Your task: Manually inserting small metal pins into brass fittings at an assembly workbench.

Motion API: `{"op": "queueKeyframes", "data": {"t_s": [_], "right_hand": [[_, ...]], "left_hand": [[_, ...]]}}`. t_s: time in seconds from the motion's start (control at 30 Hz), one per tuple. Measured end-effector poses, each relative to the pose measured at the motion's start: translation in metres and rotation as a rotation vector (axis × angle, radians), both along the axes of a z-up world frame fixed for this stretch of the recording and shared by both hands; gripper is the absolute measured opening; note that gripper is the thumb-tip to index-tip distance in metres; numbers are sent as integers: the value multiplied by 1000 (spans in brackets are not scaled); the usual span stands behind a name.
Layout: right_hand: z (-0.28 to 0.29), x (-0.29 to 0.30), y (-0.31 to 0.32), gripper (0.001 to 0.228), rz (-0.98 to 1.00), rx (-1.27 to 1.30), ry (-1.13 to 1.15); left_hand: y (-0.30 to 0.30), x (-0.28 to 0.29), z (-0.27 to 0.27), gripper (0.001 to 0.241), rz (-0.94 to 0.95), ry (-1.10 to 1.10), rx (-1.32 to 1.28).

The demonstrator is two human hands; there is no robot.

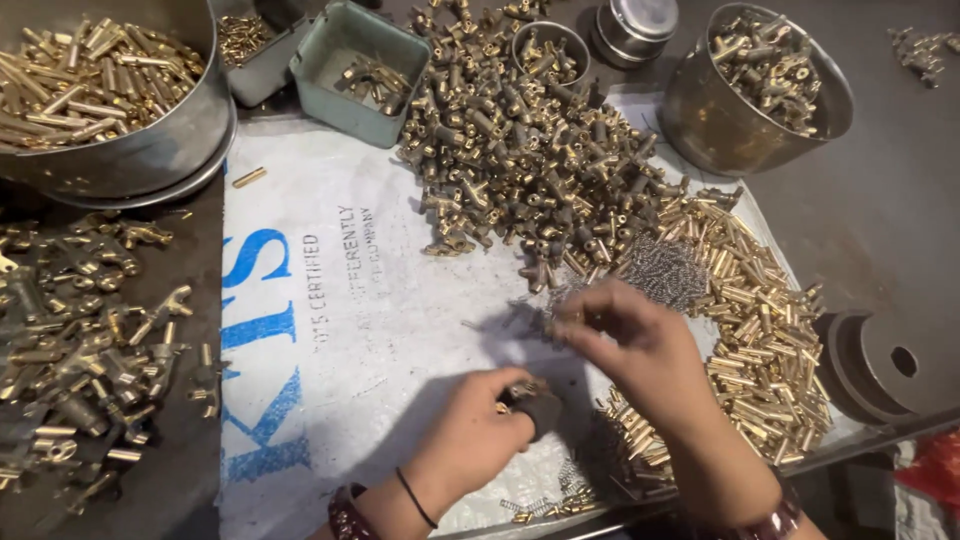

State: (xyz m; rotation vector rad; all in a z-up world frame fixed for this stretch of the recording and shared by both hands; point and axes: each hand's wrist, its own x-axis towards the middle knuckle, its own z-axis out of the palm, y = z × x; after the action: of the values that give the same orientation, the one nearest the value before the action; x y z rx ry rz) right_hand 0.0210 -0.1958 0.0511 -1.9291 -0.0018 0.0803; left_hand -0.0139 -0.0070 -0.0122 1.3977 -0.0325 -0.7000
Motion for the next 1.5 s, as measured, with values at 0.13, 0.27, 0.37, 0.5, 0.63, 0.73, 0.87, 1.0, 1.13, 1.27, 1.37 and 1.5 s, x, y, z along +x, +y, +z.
{"op": "queueKeyframes", "data": {"t_s": [0.13, 0.27, 0.37, 0.5, 0.63, 0.73, 0.87, 1.0, 1.13, 1.27, 1.37, 1.5], "right_hand": [[-10, -29, -16, 21, 107, 193, 132], [-16, -34, -14, 25, 102, 236, 127], [-9, -35, -5, 28, -30, 303, 207], [-13, -38, -7, 27, -76, 262, 298], [-2, -45, -3, 28, 21, 113, 93], [1, -53, 3, 34, 61, -79, -102], [-12, -55, -3, 37, 43, 91, -68], [-8, -48, -17, 39, 71, 332, 106], [-3, -45, -18, 41, 232, 429, 125], [-1, -55, -4, 46, 247, 135, -100], [9, -53, -8, 44, 128, -44, -138], [-6, -41, -61, 21, -133, -259, 66]], "left_hand": [[1, 1, 4, 24, 80, -74, 4], [2, -1, 17, 20, 34, -197, 84], [0, -2, 19, 22, 0, -237, 50], [2, 0, 15, 24, -53, -152, 156], [1, 0, -3, 33, -68, -140, 21], [3, -3, -31, 23, -76, -113, -282], [2, -4, -9, 30, -91, -79, -286], [4, -5, 1, 25, -160, -56, -338], [3, -5, -13, 24, -188, 17, -359], [5, -1, -24, 29, -13, 312, -389], [5, 5, -14, 30, -69, 148, -424], [10, 7, 2, 29, -13, 85, -202]]}}
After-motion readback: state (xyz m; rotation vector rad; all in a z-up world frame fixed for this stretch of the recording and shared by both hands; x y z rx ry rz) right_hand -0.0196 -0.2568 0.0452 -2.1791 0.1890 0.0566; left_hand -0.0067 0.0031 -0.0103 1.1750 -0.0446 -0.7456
